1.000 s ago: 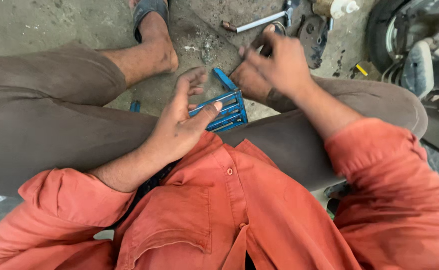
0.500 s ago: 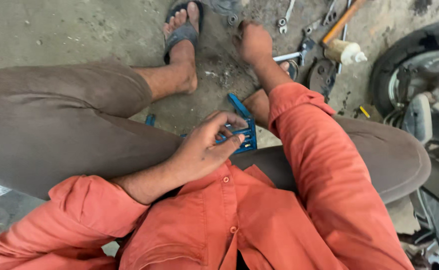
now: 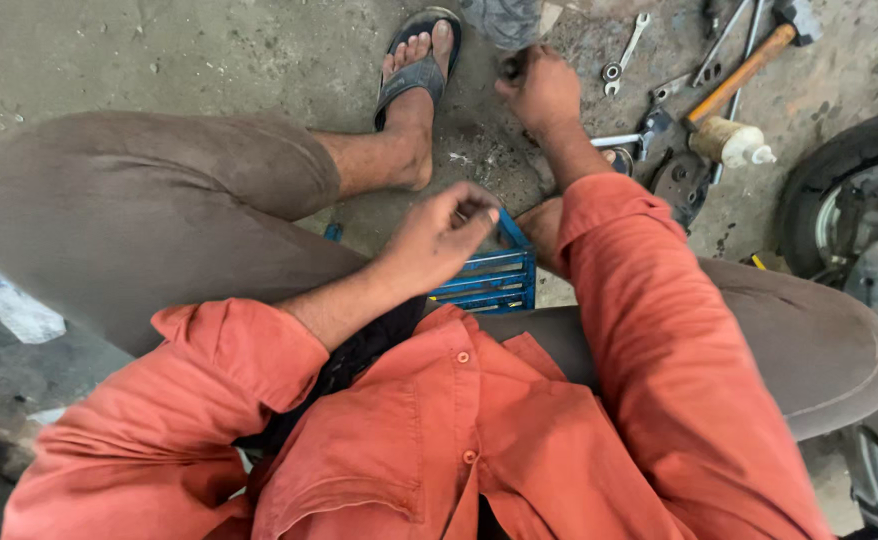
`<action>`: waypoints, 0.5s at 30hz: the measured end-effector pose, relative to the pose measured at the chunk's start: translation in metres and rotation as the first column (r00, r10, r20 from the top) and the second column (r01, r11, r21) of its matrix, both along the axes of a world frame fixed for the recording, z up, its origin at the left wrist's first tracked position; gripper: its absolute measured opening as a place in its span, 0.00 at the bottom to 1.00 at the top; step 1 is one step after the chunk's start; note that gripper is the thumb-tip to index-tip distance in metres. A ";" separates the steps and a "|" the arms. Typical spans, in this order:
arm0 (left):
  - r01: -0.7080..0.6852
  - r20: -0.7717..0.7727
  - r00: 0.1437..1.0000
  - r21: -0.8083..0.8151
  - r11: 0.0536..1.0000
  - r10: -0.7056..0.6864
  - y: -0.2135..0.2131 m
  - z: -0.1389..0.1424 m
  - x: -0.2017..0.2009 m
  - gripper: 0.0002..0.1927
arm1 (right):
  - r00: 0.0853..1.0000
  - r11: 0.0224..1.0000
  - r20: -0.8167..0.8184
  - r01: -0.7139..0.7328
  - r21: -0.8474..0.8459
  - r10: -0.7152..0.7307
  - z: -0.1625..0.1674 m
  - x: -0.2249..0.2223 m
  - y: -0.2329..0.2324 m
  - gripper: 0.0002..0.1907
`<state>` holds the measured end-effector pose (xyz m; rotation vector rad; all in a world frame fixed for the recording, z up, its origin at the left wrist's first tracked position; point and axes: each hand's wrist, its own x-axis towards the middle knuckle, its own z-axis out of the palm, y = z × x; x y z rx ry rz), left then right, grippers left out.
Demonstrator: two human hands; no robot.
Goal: The person removes a motorcycle wheel, uses a hammer and punch to drive out a bearing from the hub, and then cleans the brake assembly with a rag. The person then uses a hammer to tap a metal part on the brake assembly.
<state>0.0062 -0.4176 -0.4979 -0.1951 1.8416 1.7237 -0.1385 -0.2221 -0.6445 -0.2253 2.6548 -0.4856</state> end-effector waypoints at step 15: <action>0.017 0.290 0.922 0.635 0.772 -0.259 -0.009 0.057 -0.012 0.13 | 0.922 0.861 -0.188 -0.384 -0.334 0.338 0.314 0.114 0.020 0.32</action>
